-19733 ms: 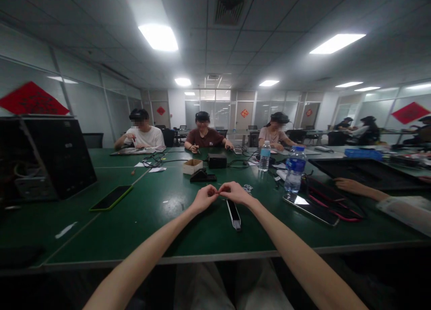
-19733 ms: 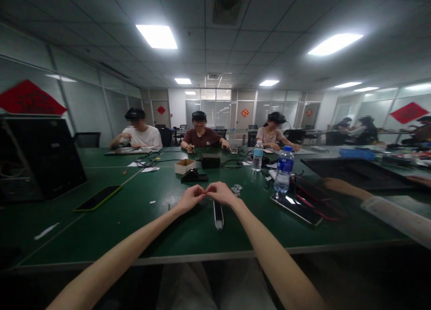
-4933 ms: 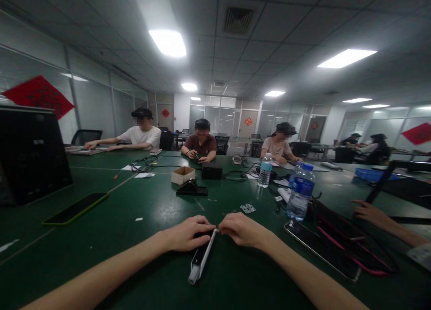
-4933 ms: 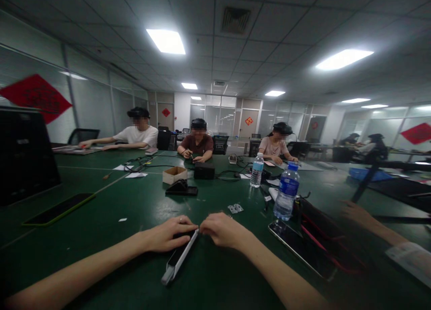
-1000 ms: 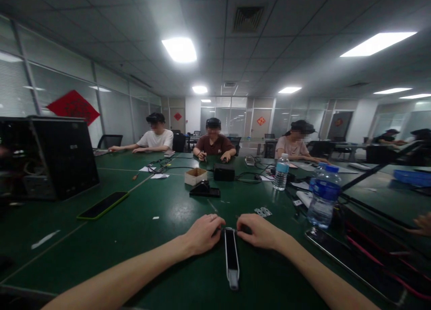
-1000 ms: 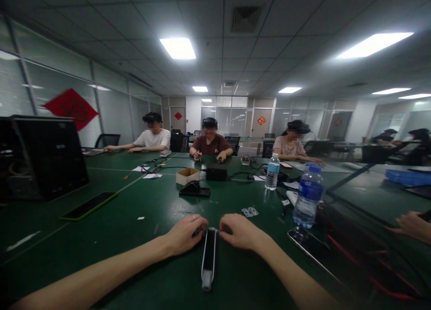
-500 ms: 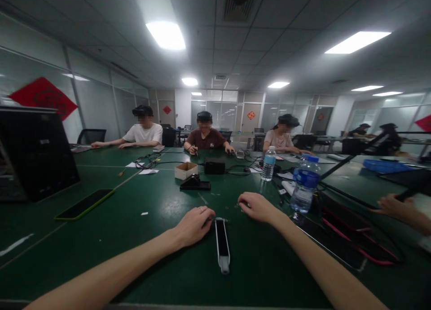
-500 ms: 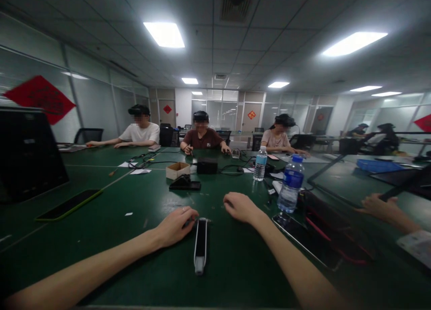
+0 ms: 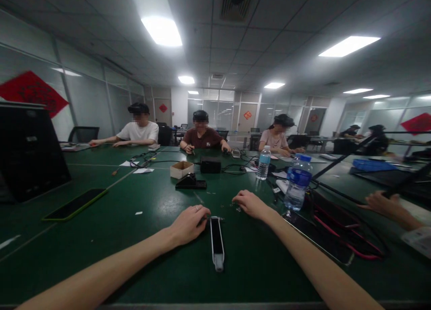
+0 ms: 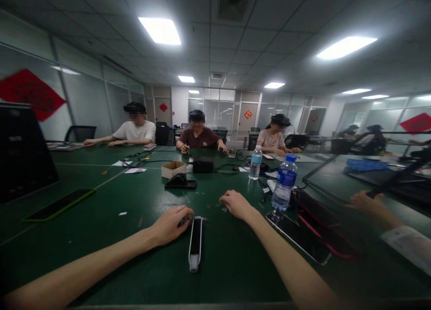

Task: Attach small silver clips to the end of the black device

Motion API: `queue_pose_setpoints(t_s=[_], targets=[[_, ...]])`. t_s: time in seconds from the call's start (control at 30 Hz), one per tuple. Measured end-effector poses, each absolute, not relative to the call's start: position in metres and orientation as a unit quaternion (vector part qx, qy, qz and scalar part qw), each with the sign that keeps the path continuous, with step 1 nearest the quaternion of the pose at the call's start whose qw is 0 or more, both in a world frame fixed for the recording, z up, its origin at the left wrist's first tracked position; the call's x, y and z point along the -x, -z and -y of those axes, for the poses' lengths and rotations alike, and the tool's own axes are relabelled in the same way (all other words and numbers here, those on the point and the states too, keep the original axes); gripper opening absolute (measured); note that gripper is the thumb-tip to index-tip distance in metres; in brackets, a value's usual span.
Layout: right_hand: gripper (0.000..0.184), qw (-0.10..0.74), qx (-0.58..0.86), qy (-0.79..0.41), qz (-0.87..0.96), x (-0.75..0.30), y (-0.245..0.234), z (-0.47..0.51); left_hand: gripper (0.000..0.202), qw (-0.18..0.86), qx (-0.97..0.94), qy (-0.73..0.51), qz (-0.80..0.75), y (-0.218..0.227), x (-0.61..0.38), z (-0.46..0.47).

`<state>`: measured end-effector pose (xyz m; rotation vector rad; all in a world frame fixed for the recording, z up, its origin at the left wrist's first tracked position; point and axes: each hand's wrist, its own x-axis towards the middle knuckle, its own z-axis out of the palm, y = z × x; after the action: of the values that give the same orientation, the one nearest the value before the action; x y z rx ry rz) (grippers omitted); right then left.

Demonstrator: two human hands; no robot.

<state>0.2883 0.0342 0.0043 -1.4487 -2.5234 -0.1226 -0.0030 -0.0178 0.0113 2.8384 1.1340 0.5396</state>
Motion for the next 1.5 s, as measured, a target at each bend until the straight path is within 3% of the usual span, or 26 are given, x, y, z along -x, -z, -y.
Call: queue_pose_setpoints(t_s=[0.3,0.67,0.9,1.33,1.5], targets=[[0.02,0.095,0.523,0.029,0.847,-0.279,-0.008,-0.038,0.023,0.008,-0.917,-0.176,-0.359,-0.009,0.004,0.017],[0.022,0.108,0.521,-0.016,0.847,-0.267,-0.012,-0.037,0.023,0.011,-0.914,-0.174,-0.366,-0.012,0.005,0.021],[0.015,0.054,0.534,0.0,0.844,-0.25,-0.015,-0.035,0.024,0.005,-0.915,-0.174,-0.363,-0.008,0.005,0.018],[0.017,0.038,0.538,0.013,0.842,-0.239,-0.023,-0.026,0.023,0.019,-0.916,-0.17,-0.363,-0.009,0.006,0.018],[0.018,0.074,0.529,0.017,0.845,-0.241,-0.024,-0.024,0.025,0.012,-0.919,-0.173,-0.355,-0.012,0.006,0.021]])
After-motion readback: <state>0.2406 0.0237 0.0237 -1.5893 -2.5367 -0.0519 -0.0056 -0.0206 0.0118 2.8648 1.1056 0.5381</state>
